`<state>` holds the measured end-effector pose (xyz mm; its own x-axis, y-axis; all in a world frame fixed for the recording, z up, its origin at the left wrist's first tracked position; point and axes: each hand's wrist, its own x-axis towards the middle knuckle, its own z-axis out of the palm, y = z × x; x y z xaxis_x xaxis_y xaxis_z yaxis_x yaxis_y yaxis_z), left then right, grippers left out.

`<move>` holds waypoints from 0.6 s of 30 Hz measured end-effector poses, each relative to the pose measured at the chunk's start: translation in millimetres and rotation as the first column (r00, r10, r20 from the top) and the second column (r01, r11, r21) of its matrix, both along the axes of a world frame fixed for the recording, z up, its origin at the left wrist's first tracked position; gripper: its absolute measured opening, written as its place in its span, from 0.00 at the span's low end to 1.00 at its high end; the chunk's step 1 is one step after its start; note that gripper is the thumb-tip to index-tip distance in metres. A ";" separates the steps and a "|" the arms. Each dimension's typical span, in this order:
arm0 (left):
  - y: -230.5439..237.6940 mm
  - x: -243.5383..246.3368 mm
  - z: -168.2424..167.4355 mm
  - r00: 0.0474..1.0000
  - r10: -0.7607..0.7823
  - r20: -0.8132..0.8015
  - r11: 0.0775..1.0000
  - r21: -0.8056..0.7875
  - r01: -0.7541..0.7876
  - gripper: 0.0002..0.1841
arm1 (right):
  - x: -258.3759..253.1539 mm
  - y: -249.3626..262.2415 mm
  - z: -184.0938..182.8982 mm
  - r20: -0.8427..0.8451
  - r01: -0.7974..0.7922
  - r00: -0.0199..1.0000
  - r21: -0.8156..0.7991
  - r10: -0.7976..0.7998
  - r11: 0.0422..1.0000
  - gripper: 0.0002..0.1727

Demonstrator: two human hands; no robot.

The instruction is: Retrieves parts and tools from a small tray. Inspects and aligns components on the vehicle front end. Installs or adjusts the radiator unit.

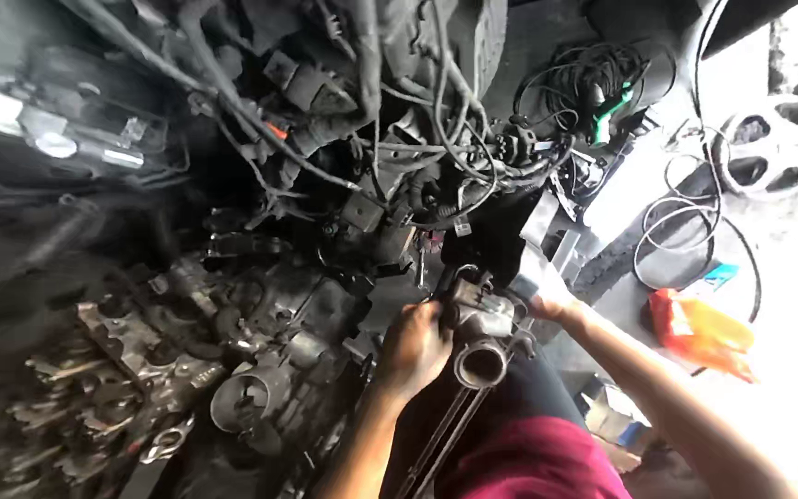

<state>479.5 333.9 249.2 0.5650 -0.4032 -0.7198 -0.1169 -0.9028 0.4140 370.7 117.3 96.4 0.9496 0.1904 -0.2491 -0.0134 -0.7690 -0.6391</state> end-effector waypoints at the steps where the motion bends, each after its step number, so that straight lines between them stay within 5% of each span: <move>1: 2.5 -8.9 -1.5 0.998 0.033 0.048 0.999 -0.005 -0.032 0.13 | 0.8 -1.4 0.5 0.002 -0.016 1.000 -0.002 0.016 1.000 0.15; 6: 42.8 -46.9 -51.3 0.941 0.214 0.260 0.954 -0.265 -0.143 0.16 | -4.6 0.1 -8.2 0.224 0.011 0.974 0.029 -0.017 1.000 0.21; 10: 67.8 -40.2 -90.8 0.946 0.321 0.049 0.903 -0.317 -0.290 0.25 | -7.8 -0.4 -17.0 0.199 0.023 0.979 0.050 -0.033 0.998 0.26; 14: 58.9 -25.5 -118.0 0.911 0.412 0.028 0.911 0.016 -0.412 0.17 | -10.4 2.1 -29.2 0.290 0.046 0.955 0.046 -0.058 0.998 0.31; 18: 21.3 -16.9 -116.9 0.967 0.221 0.125 0.954 0.179 -0.241 0.16 | -11.5 2.8 -31.9 0.298 0.046 0.953 0.029 -0.052 0.999 0.32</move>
<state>462.6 355.1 132.3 0.7010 -0.1132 -0.7042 0.0719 -0.9711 0.2277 359.2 120.1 64.5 0.9883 0.1438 0.0505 0.1428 -0.7583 -0.6360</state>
